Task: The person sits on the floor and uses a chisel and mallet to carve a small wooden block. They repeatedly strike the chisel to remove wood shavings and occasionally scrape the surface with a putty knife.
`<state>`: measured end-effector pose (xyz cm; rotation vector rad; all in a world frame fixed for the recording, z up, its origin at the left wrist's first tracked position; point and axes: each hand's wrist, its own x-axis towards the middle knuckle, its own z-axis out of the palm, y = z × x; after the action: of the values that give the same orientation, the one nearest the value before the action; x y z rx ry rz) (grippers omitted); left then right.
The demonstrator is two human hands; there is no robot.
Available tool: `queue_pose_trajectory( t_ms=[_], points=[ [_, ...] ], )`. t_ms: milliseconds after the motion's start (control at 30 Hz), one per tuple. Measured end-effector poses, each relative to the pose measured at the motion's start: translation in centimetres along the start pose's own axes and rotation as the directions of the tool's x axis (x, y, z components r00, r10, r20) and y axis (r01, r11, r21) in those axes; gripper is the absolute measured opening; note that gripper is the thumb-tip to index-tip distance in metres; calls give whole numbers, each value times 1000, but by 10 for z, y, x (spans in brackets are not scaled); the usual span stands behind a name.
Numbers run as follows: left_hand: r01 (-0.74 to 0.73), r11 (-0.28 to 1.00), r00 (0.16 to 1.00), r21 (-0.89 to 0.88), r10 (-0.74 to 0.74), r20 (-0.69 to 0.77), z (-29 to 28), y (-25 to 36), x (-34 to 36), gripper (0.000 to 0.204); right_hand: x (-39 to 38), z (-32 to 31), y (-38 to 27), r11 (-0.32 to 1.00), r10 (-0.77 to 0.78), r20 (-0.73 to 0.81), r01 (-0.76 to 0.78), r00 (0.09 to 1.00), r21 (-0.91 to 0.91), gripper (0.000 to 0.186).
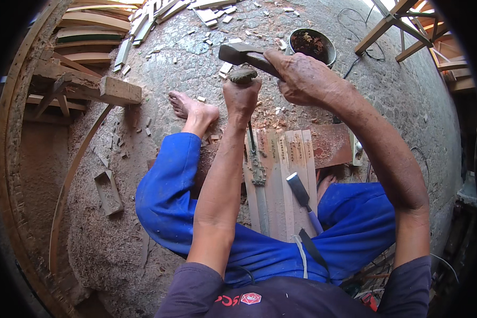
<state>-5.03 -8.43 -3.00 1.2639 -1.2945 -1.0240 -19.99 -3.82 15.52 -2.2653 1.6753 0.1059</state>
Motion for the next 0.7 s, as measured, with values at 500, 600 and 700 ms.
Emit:
queue_pose_trajectory(
  t_ms=[500, 600, 700],
  points=[
    [-17, 934, 998, 356, 37, -52, -8, -43, 28, 20, 51, -11, 9, 976, -201, 166, 213, 965, -53, 38],
    [204, 967, 978, 153, -193, -80, 1, -42, 29, 15, 53, -7, 14, 992, -121, 18, 121, 992, 44, 39],
    [118, 971, 984, 207, -87, -154, 3, -29, 14, 15, 44, -1, -4, 995, -31, 2, 31, 1000, -94, 38]
  ],
)
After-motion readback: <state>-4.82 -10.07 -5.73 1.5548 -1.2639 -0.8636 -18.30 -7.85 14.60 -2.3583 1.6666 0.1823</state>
